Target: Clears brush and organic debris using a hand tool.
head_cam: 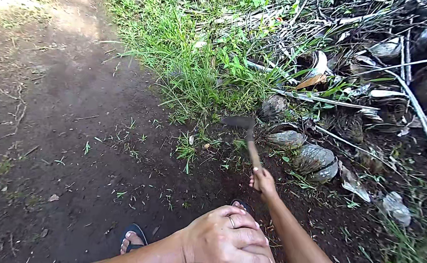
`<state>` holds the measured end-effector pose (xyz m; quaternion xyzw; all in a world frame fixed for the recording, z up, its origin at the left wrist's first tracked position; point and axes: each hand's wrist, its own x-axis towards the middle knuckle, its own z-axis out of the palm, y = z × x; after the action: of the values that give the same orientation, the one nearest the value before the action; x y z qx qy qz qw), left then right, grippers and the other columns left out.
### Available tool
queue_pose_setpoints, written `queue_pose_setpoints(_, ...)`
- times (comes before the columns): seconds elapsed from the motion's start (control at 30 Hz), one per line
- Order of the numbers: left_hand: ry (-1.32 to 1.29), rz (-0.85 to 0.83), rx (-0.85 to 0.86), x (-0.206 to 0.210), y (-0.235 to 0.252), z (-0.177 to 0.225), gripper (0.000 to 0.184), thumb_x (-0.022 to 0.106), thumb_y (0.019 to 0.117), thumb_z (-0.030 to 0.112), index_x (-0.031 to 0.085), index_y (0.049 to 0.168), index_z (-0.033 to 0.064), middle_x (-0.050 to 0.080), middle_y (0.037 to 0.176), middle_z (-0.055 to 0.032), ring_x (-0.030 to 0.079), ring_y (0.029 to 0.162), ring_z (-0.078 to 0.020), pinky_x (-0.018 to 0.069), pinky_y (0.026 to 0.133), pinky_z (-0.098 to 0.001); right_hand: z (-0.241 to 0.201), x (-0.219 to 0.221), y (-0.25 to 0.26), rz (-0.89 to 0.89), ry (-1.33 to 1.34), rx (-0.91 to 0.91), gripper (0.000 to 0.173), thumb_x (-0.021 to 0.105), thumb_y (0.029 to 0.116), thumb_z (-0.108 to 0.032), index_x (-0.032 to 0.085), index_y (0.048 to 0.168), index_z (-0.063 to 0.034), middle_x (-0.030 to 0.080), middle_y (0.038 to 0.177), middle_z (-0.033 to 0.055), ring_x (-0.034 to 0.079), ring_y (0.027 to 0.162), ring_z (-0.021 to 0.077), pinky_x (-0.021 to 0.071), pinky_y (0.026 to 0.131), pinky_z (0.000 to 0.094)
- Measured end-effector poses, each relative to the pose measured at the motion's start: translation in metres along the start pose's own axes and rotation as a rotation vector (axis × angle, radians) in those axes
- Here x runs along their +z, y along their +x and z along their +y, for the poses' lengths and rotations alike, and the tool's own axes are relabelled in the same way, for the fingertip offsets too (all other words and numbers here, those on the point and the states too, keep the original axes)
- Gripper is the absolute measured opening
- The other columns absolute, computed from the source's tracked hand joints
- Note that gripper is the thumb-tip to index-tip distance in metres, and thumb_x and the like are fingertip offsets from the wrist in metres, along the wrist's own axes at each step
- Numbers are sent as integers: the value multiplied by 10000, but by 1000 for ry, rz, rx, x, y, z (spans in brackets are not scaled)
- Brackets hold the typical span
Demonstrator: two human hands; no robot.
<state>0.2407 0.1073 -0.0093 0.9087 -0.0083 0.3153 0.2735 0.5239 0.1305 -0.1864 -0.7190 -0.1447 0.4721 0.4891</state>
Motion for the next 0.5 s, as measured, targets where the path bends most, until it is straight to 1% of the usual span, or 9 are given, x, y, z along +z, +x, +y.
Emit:
queue_pose_setpoints(0.1,-1,0,-14,-2,-1,-2,494,439,1030,536,758,1185,193,729,1244,-93,609,1289,-258,390,1160,-416,-54,12,24,186,337,-298,501,406,1111,-189,217,1549,-36,565,805,40,611,582,111,577,551,294)
queue_pose_setpoints(0.17,-1,-1,-22,-3,-2,-3,488,449,1028,533,760,1187,192,730,1242,-93,609,1288,-259,390,1160,-416,-98,37,41,289,637,-386,557,371,1124,-164,73,1595,-153,548,846,44,610,589,127,573,545,299)
queue_pose_setpoints(0.23,9,-4,-22,-2,-1,-4,479,450,1027,530,756,1191,200,730,1242,-87,608,1289,-251,394,1158,-414,-119,69,58,367,782,-371,573,344,1135,-198,21,1606,-242,512,882,56,581,579,141,554,534,315)
queue_pose_setpoints(0.27,18,-5,-18,-2,0,-4,476,449,1027,533,754,1193,207,730,1243,-83,608,1290,-247,397,1155,-412,-111,86,65,367,753,-342,566,343,1136,-217,26,1605,-220,512,867,65,582,570,150,563,537,332)
queue_pose_setpoints(0.3,25,-5,-12,-2,1,-5,474,448,1027,533,753,1193,209,730,1242,-83,609,1288,-247,400,1154,-414,-92,103,67,327,653,-294,546,348,1132,-211,56,1589,-152,528,815,81,591,551,162,575,533,351)
queue_pose_setpoints(0.37,24,-5,1,-1,3,-5,480,444,1029,533,753,1191,204,729,1242,-90,610,1287,-253,399,1155,-421,-34,121,58,88,269,-122,521,377,1105,-192,150,1542,-22,552,794,112,586,562,174,564,561,361)
queue_pose_setpoints(0.4,22,-7,7,0,4,-4,483,444,1028,533,756,1187,199,730,1239,-93,613,1284,-256,400,1155,-422,-9,122,48,-46,88,-8,515,408,1105,-216,208,1541,-30,573,805,120,588,573,183,551,561,362)
queue_pose_setpoints(0.43,24,-6,11,0,5,-4,486,441,1030,531,758,1181,196,732,1235,-95,616,1279,-259,405,1150,-421,1,119,39,-137,13,113,518,428,1118,-258,228,1566,-90,562,855,116,583,605,189,539,570,360)
queue_pose_setpoints(0.5,36,-2,3,-3,4,-4,494,433,1030,537,760,1175,195,734,1233,-93,621,1273,-259,410,1143,-421,-7,110,35,-186,-32,189,454,435,1120,-291,311,1516,-106,545,851,90,576,604,167,530,548,329)
